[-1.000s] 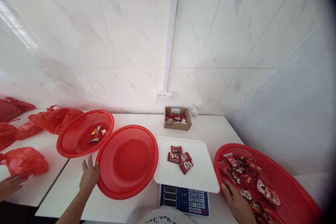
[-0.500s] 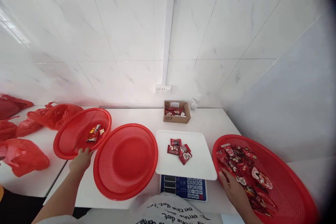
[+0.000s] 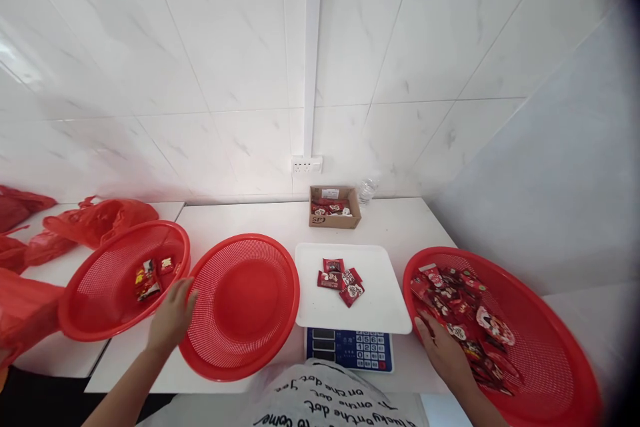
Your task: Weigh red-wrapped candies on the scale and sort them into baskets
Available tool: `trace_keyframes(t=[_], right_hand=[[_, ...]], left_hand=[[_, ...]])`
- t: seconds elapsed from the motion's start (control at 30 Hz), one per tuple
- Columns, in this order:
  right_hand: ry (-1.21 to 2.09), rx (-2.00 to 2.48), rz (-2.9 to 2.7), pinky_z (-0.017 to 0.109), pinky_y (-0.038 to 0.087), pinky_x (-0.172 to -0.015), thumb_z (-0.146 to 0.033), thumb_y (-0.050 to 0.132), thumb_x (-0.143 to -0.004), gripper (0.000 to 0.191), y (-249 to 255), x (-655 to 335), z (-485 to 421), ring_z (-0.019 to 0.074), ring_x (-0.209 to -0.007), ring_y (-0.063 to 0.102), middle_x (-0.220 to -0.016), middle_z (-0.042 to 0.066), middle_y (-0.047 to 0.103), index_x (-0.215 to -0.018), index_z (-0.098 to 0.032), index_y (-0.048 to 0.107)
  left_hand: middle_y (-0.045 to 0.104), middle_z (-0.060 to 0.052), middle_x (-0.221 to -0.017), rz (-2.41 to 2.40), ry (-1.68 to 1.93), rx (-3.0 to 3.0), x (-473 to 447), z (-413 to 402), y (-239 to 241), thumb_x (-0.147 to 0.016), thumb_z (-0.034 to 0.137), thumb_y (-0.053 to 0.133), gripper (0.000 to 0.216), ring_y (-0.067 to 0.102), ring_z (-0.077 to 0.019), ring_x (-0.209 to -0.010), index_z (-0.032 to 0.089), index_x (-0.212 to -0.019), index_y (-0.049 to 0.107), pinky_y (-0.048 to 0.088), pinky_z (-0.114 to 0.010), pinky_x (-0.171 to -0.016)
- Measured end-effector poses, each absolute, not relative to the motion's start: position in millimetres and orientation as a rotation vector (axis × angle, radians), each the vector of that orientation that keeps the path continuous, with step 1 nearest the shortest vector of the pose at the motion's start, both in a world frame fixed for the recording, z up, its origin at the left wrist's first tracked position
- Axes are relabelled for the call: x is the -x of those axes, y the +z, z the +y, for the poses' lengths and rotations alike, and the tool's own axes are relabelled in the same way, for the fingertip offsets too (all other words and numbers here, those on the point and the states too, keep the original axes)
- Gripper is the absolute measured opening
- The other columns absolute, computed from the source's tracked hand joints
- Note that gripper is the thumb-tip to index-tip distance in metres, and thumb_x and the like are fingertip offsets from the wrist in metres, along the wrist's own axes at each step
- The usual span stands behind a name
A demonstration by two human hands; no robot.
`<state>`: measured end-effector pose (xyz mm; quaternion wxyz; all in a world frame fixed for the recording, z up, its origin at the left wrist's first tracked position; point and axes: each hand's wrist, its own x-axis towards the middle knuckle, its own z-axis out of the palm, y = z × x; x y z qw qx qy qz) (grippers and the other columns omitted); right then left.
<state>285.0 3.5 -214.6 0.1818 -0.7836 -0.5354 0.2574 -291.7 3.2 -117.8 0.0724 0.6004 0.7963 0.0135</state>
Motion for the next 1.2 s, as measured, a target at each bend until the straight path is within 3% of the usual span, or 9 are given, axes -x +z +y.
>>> trace_keyframes(t=[0.13,0.23,0.37,0.57,0.77,0.87,0.93,1.07,1.2], right_hand=[[0.756,2.219,-1.502,0.041,0.038,-0.097,-0.063,0.028,-0.076,0.069,-213.9,-284.4,5.0,0.0285,-0.116,0.05,-0.126,0.014,0.055,-0.117,-0.015,0.055],[0.785,2.242,-1.497,0.042,0.036,-0.098,-0.063,0.027,-0.076,0.072,-213.0,-283.7,5.8,0.0293,-0.119,0.048,-0.129,0.014,0.052,-0.121,-0.014,0.051],[0.763,2.209,-1.518,0.041,0.036,-0.099,-0.061,0.026,-0.078,0.07,-213.2,-283.8,5.9,0.0276,-0.118,0.048,-0.127,0.015,0.054,-0.12,-0.012,0.053],[0.736,2.179,-1.537,0.039,0.036,-0.1,-0.058,0.027,-0.08,0.066,-208.2,-280.6,5.0,0.0263,-0.118,0.048,-0.126,0.015,0.054,-0.119,-0.011,0.053],[0.712,2.181,-1.541,0.037,0.038,-0.098,-0.055,0.027,-0.082,0.063,-202.3,-276.9,4.7,0.0248,-0.116,0.05,-0.125,0.013,0.056,-0.118,-0.013,0.055],[0.728,2.187,-1.544,0.037,0.037,-0.099,-0.056,0.026,-0.082,0.064,-202.2,-277.0,4.7,0.0243,-0.118,0.049,-0.127,0.013,0.055,-0.12,-0.013,0.053],[0.745,2.205,-1.538,0.037,0.036,-0.1,-0.056,0.025,-0.082,0.065,-202.7,-277.2,4.8,0.0246,-0.118,0.049,-0.128,0.013,0.054,-0.121,-0.013,0.052],[0.749,2.202,-1.538,0.036,0.035,-0.101,-0.056,0.025,-0.082,0.065,-202.6,-276.9,4.7,0.0239,-0.12,0.048,-0.128,0.013,0.054,-0.122,-0.013,0.052],[0.762,2.209,-1.538,0.037,0.036,-0.1,-0.056,0.024,-0.083,0.066,-201.4,-276.4,5.2,0.0252,-0.119,0.048,-0.128,0.014,0.053,-0.123,-0.012,0.051]], left_hand=[[0.03,-0.001,-0.147,1.562,-0.068,-2.137,229.7,-33.3,-124.2,-0.079,0.06,0.046,0.069,0.028,-0.0292,-0.133,0.035,-0.14,0.026,0.028,-0.044,-0.107],[0.039,-0.002,-0.142,1.367,-0.175,-2.097,203.2,-49.8,-135.0,-0.082,0.058,0.043,0.065,0.036,-0.0288,-0.129,0.037,-0.14,0.026,0.029,-0.047,-0.106],[0.056,-0.006,-0.127,1.485,-0.182,-2.03,191.7,-33.3,-147.5,-0.089,0.049,0.029,0.05,0.053,-0.0265,-0.112,0.03,-0.133,0.042,0.044,-0.042,-0.092],[0.059,-0.011,-0.122,1.781,-0.107,-2.001,181.9,28.7,-149.4,-0.091,0.032,0.028,0.044,0.054,-0.0258,-0.111,0.019,-0.13,0.045,0.042,-0.039,-0.089],[0.059,-0.013,-0.119,1.854,-0.085,-1.983,173.7,46.1,-145.7,-0.092,0.03,0.023,0.044,0.057,-0.0262,-0.102,0.014,-0.128,0.044,0.043,-0.038,-0.081],[0.06,-0.013,-0.116,1.85,-0.062,-1.921,169.0,42.0,-146.8,-0.092,0.037,0.024,0.047,0.059,-0.0263,-0.098,0.013,-0.126,0.045,0.045,-0.037,-0.077],[0.06,-0.013,-0.116,1.866,-0.023,-1.92,163.6,40.1,-150.2,-0.091,0.043,0.027,0.049,0.058,-0.0268,-0.101,0.015,-0.125,0.046,0.045,-0.038,-0.08],[0.048,-0.011,-0.132,1.857,0.186,-2.118,138.2,44.9,-158.8,-0.09,0.044,0.032,0.048,0.042,-0.0265,-0.123,0.019,-0.129,0.043,0.035,-0.042,-0.099],[0.04,-0.011,-0.14,1.539,0.232,-2.298,88.1,63.5,-158.5,-0.089,0.039,0.037,0.048,0.033,-0.0262,-0.13,0.017,-0.132,0.039,0.027,-0.043,-0.106]])
